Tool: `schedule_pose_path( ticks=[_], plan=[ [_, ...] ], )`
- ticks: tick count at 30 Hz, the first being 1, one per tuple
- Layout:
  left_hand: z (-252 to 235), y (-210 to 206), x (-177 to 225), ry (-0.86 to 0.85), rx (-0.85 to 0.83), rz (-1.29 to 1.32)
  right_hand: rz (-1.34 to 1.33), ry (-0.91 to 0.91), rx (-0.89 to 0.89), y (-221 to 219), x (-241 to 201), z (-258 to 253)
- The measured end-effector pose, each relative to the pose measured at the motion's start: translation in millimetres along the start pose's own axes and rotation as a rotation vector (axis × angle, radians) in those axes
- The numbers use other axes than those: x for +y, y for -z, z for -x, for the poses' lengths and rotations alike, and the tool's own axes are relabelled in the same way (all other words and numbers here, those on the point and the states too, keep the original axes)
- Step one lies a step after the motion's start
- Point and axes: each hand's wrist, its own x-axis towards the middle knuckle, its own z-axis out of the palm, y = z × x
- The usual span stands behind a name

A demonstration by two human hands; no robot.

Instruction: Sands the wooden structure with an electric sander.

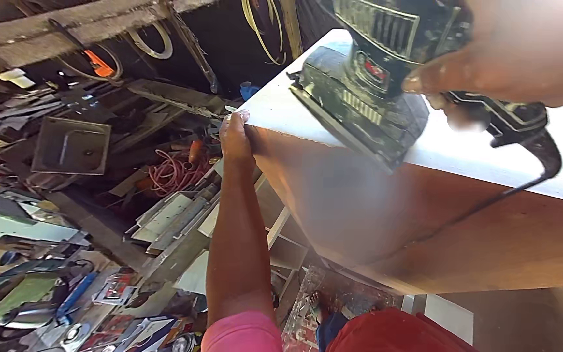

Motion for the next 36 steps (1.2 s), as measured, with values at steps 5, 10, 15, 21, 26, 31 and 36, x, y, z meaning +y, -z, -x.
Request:
schedule_pose_path(
  ticks=[5,10,15,21,26,31,36],
  plan=[
    [3,-2,3,0.014,-0.004,0.015,-0.095,0.165,-0.030,19,44,-1],
    [5,-1,5,0.005,0.012,0.028,-0.094,0.069,0.034,-11,0,-18],
    [3,-1,2,-0.009,0.023,0.009,-0.114,0.064,0.017,-38,-34,-49],
    [1,-1,1,0.010,0.049,-0.021,-0.044,0.000,0.042,-49,-48,-70],
    [-1,1,-3,-0.021,0.020,0.000,-0.062,-0.010,0.103,-23,-17,-39],
    [1,-1,-2,-0.028,-0.004,-0.038,-0.093,-0.036,0.156,12,20,15],
    [2,-3,-2,0.007,0.011,-0.030,-0.046,0.163,0.065,39,67,45]
  ],
)
